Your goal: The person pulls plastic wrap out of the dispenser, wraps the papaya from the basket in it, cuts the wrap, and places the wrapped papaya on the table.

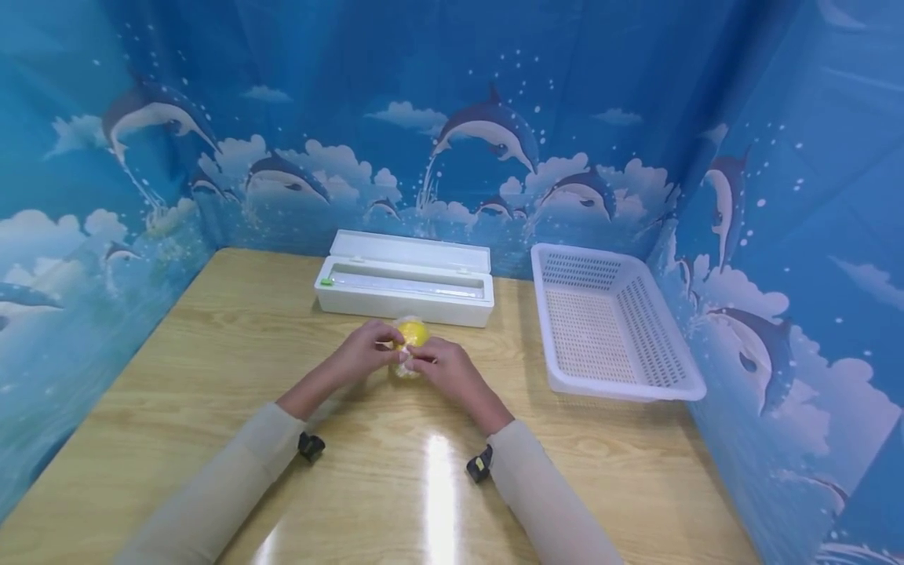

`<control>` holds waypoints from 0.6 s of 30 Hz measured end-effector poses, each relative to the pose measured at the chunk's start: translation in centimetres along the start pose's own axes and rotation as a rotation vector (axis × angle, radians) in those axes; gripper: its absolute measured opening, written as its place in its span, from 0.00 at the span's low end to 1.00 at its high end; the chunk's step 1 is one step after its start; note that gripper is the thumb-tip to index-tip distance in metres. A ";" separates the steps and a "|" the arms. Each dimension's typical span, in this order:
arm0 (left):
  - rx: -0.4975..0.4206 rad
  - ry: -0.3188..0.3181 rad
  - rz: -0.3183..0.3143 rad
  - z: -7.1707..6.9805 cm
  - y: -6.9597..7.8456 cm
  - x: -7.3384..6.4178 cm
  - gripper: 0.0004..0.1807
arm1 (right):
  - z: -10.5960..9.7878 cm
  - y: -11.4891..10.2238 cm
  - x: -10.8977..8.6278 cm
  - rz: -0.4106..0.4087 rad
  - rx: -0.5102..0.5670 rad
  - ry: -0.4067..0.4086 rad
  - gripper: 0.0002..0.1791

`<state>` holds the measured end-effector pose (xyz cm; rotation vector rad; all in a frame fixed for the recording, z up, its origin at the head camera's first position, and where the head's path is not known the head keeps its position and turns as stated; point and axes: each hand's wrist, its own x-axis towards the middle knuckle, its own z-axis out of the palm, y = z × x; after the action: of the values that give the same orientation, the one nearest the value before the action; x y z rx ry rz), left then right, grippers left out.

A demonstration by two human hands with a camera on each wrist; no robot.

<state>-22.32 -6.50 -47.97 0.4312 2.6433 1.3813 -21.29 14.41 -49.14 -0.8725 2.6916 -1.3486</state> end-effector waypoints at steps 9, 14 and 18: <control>-0.016 -0.016 0.029 0.2 0.1 0.1 0.10 | -0.6 -0.4 0.5 0.198 0.026 -0.076 0.08; -0.020 -0.022 0.011 0.1 0.0 0.0 0.09 | -0.9 -0.8 1.1 0.215 0.030 -0.114 0.06; -0.026 -0.009 0.017 -0.1 -0.1 -0.1 0.07 | -0.8 -1.0 1.3 0.236 0.057 -0.118 0.06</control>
<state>-22.32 -6.68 -48.03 0.4560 2.6180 1.4133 -22.12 13.86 -47.57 -0.5870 2.5572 -1.2734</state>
